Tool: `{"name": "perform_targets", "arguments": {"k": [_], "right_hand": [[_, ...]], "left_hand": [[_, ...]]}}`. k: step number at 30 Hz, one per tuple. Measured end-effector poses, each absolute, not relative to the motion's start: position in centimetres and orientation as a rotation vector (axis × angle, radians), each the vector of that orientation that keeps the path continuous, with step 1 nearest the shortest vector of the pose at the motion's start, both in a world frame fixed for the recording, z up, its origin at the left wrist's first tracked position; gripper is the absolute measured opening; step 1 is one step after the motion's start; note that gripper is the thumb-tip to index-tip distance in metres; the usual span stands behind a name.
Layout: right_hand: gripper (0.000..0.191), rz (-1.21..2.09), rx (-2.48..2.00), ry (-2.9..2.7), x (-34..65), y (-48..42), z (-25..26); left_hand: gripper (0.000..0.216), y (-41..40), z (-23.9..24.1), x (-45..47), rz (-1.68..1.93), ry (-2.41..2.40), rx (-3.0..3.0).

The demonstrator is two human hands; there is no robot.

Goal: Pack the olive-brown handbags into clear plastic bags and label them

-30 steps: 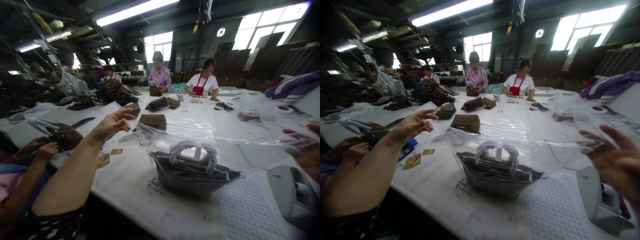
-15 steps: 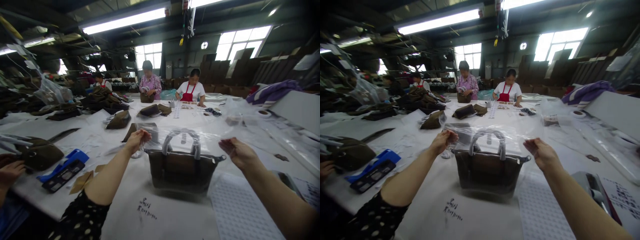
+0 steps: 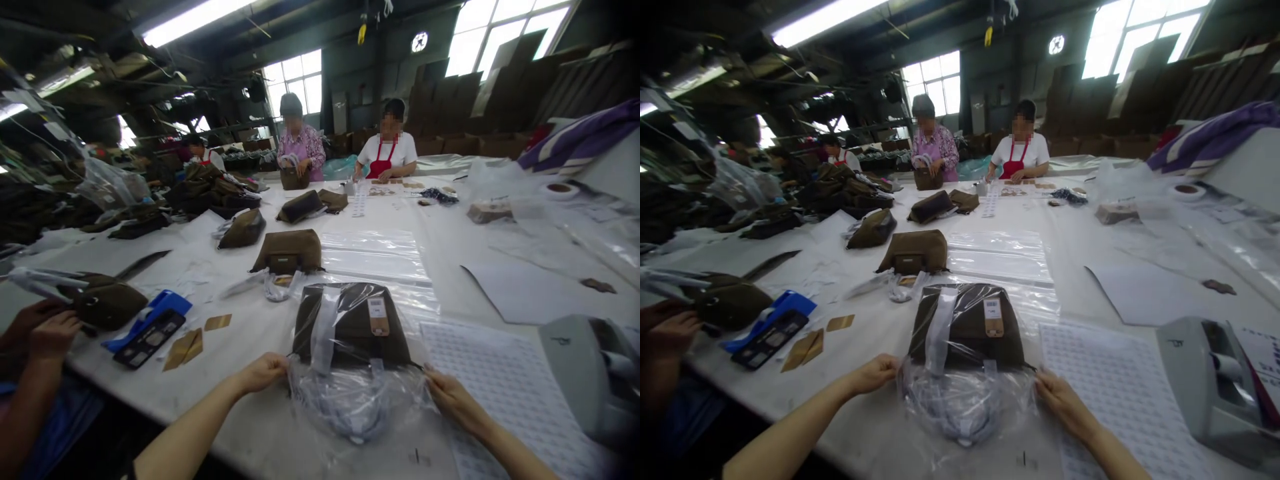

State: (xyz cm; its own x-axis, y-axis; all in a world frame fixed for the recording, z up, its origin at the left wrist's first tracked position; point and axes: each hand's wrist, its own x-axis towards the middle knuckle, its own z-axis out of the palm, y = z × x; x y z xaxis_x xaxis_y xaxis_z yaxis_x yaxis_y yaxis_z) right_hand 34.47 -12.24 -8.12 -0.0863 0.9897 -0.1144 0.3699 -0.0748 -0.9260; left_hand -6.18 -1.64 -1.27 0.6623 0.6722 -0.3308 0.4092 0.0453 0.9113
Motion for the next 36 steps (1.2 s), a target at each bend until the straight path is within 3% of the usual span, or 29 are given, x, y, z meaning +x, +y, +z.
{"name": "perform_targets", "arguments": {"k": [3,5,6,8,12,19,24,30,36], "right_hand": [[0.038,1.235,-1.473,-1.538,35.0,-12.9,-6.6],[0.031,1.297,-1.39,-1.478,36.6,-14.2,-5.1],[0.036,1.29,-1.35,-1.393,37.7,-15.2,-4.6],[0.044,1.146,-1.347,-1.127,40.3,-17.6,-4.3],[0.035,0.649,-1.625,-0.726,44.4,-23.6,-6.6],[0.035,0.249,-2.013,-1.109,43.9,-31.4,-11.1],[0.037,0.077,-2.122,-1.365,43.8,-33.0,-13.1],[0.035,-0.071,-2.145,-1.543,44.4,-33.3,-14.7],[0.027,-0.138,-2.099,-1.55,45.5,-32.1,-12.8]], "left_hand": [[0.023,-2.3,0.6,-7.1,0.17,0.952,1.671],[0.029,-2.4,2.7,-7.6,0.143,1.002,1.763],[0.034,-2.4,3.8,-7.5,0.168,1.025,1.801],[0.034,-2.3,5.9,-5.8,0.276,1.053,1.837],[0.02,-4.1,7.8,4.0,0.338,1.001,1.839],[0.034,-11.2,-0.7,23.0,0.269,0.931,1.2],[0.042,-5.1,-2.8,29.9,0.133,0.954,1.953],[0.066,3.0,-3.8,37.6,-0.146,1.03,2.135],[0.034,5.4,-4.5,38.9,-0.436,0.886,1.966]]}}
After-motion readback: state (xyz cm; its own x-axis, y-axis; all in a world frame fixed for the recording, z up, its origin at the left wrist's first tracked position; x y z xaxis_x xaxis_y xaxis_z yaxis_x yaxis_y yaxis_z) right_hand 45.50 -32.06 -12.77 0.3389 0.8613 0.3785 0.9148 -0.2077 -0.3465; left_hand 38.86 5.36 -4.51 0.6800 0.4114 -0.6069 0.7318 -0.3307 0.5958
